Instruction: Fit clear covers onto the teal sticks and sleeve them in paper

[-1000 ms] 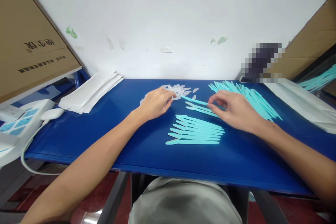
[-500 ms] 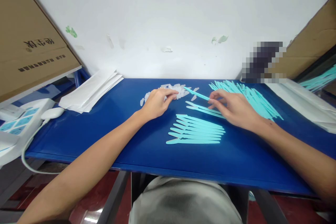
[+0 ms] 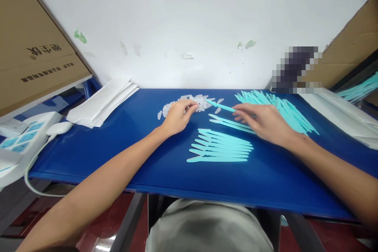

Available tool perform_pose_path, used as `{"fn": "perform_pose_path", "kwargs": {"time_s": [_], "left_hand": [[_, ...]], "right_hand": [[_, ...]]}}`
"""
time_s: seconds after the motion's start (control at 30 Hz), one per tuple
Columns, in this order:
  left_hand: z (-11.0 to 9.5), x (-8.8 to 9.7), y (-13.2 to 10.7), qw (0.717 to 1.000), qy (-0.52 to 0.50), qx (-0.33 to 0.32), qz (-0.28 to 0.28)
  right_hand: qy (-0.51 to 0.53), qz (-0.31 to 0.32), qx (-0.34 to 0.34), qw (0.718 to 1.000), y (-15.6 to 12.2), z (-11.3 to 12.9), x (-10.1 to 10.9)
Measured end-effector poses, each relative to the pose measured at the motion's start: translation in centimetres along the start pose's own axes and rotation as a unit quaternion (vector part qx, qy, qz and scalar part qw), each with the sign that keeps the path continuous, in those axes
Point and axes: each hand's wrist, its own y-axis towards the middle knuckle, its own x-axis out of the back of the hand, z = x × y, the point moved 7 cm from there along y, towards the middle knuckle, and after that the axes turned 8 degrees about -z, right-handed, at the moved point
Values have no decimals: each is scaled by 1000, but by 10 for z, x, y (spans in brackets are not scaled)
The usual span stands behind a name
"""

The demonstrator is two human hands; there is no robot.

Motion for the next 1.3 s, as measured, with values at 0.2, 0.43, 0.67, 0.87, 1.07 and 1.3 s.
{"fn": "perform_pose_path", "kwargs": {"time_s": [0.2, 0.43, 0.67, 0.87, 1.07, 1.3], "left_hand": [[3, -2, -1, 997, -38, 59, -11], [-4, -7, -5, 996, -79, 37, 9], [-19, -11, -8, 979, 97, -159, 79], [-3, 11, 2, 942, 277, -149, 119], [0, 16, 1, 918, 342, -126, 157], [-8, 0, -6, 921, 301, -129, 212]], "right_hand": [[-39, 9, 29, 999, 1, 6, 1], [-56, 7, 58, 997, -1, 15, 0], [-95, 51, 73, 992, -3, 17, -6], [-93, 48, 90, 990, -3, 22, -6], [-62, 56, 102, 991, -8, 32, -5], [-110, 168, 117, 973, -15, 32, -21]]}}
